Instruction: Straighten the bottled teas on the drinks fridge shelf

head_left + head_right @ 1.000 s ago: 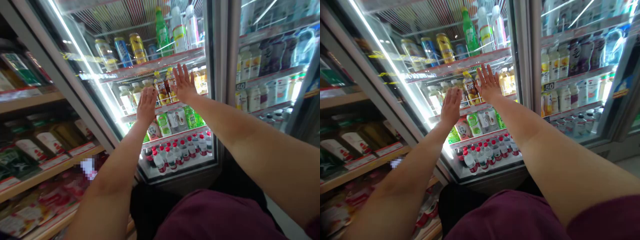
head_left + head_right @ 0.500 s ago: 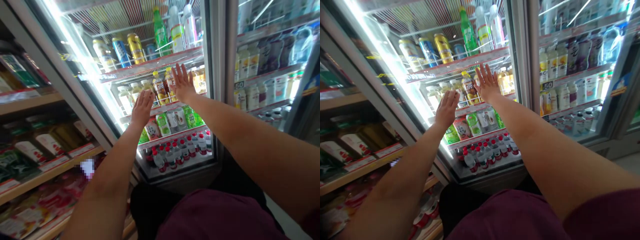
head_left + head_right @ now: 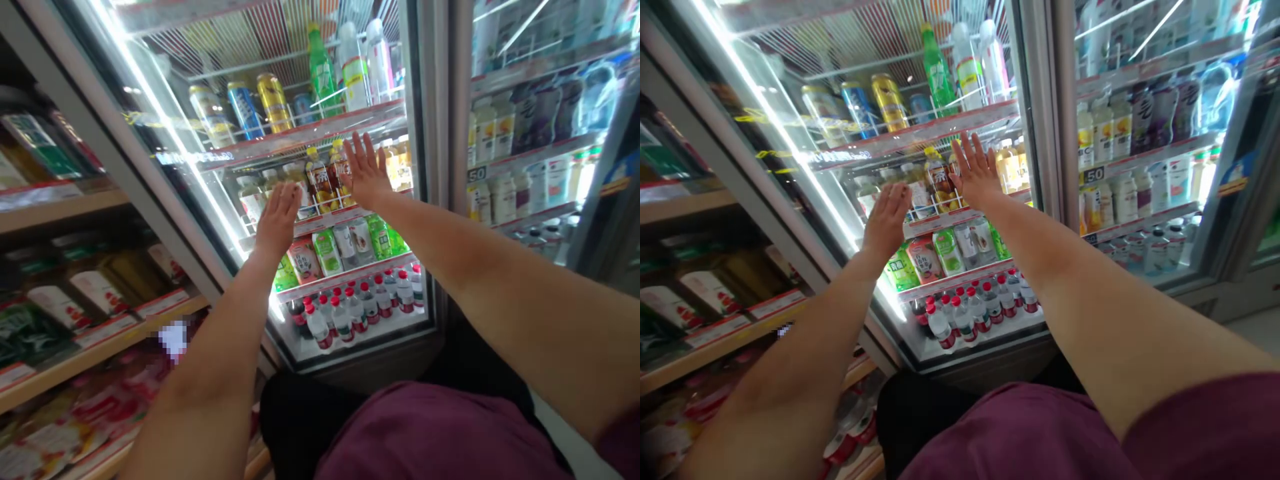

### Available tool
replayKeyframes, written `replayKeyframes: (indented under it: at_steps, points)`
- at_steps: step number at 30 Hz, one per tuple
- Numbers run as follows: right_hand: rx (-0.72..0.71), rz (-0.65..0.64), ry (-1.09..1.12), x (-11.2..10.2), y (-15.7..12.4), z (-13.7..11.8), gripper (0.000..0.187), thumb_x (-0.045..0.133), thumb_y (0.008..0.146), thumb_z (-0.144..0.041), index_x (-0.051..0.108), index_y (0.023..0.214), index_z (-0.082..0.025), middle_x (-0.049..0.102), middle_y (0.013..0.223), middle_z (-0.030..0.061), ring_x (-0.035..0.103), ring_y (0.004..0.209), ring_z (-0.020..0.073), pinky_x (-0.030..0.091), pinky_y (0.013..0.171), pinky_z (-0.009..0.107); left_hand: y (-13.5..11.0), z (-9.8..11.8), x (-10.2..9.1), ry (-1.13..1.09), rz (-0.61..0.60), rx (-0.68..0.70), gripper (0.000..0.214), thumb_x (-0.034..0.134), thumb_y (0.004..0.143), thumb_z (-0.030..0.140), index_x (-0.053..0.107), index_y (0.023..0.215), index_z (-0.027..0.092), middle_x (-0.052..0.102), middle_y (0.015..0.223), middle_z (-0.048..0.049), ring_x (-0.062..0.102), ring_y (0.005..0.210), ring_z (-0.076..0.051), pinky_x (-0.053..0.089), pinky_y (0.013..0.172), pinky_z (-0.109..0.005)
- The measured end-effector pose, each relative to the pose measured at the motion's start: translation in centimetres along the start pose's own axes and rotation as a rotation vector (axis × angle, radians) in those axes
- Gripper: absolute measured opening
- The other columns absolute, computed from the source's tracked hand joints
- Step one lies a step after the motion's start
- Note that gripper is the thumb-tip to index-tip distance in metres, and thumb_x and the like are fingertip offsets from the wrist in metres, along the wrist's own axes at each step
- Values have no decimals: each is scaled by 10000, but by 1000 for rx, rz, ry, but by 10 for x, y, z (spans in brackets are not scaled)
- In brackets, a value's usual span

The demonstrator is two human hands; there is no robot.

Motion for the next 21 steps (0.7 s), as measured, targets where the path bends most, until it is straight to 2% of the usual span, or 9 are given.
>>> replayKeyframes:
  at_steps: [2,4,6,8,10,14,16,18,21]
  points:
    - [1,3,-5,0,0,0,772,305,1118,-390,78,1813,-145,-13,1893,50,-40,1751,301,12,1420,604,4,-16,-11,-2,69,-86,814,465,952,-13,432,1739,197,351,1797,-86,194,1699,-344,223,1397,-602]
    - [9,-5,-6,0,0,0,773,298,1118,-397,78,1813,-140,-13,1892,47,-44,1751,304,13,1420,602,3,-22,-16,1,112,-125,846,472,937,-22,410,1752,198,312,1813,-85,153,1704,-344,206,1401,-594]
    - [6,-3,-4,-1,0,0,776,301,1116,-401,80,1813,-142,-11,1892,45,-46,1751,301,6,1422,595,-1,-9,-7,6,48,-38,805,449,966,-14,441,1740,206,361,1791,-99,166,1698,-333,212,1399,-583]
    - [6,-5,-4,-2,0,-1,785,320,1110,-392,77,1814,-143,-17,1892,48,-48,1751,304,3,1422,597,-8,10,7,17,-72,102,740,419,1013,3,490,1715,227,444,1746,-108,222,1684,-321,245,1389,-586]
    - [3,-3,-2,-3,-1,-1,785,325,1108,-384,77,1814,-144,-19,1891,50,-46,1751,306,5,1421,600,-11,17,12,33,-126,170,694,414,1041,19,520,1694,229,479,1722,-118,263,1674,-318,268,1379,-594]
    - [-2,-5,2,-1,1,0,771,304,1115,-391,92,1813,-144,-10,1891,51,-42,1751,309,13,1419,609,0,-6,-3,71,-6,19,792,433,980,-14,453,1736,224,386,1777,-101,198,1693,-316,247,1390,-579]
    - [-8,4,6,1,2,1,776,310,1112,-400,89,1814,-152,-11,1890,40,-47,1750,314,14,1417,623,2,-15,-5,67,26,-51,850,438,945,-27,405,1760,212,334,1800,-102,151,1702,-329,223,1390,-605]
    - [-9,14,17,3,4,3,781,314,1108,-412,79,1818,-185,-12,1889,9,-58,1750,308,7,1416,635,-1,-13,0,51,15,-57,841,442,937,-28,421,1750,187,332,1800,-115,132,1704,-337,200,1393,-616]
    - [-14,20,32,5,5,5,780,308,1112,-440,64,1820,-222,-12,1885,-23,-78,1748,294,-7,1414,643,-7,-4,6,35,-17,-2,768,441,961,-14,519,1694,199,406,1769,-100,176,1701,-319,201,1405,-568]
Point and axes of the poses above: each hand's wrist, its own y-axis towards the middle knuckle, its own x-axis out of the palm, z = x × y, the point moved 10 cm from there along y, towards the middle knuckle
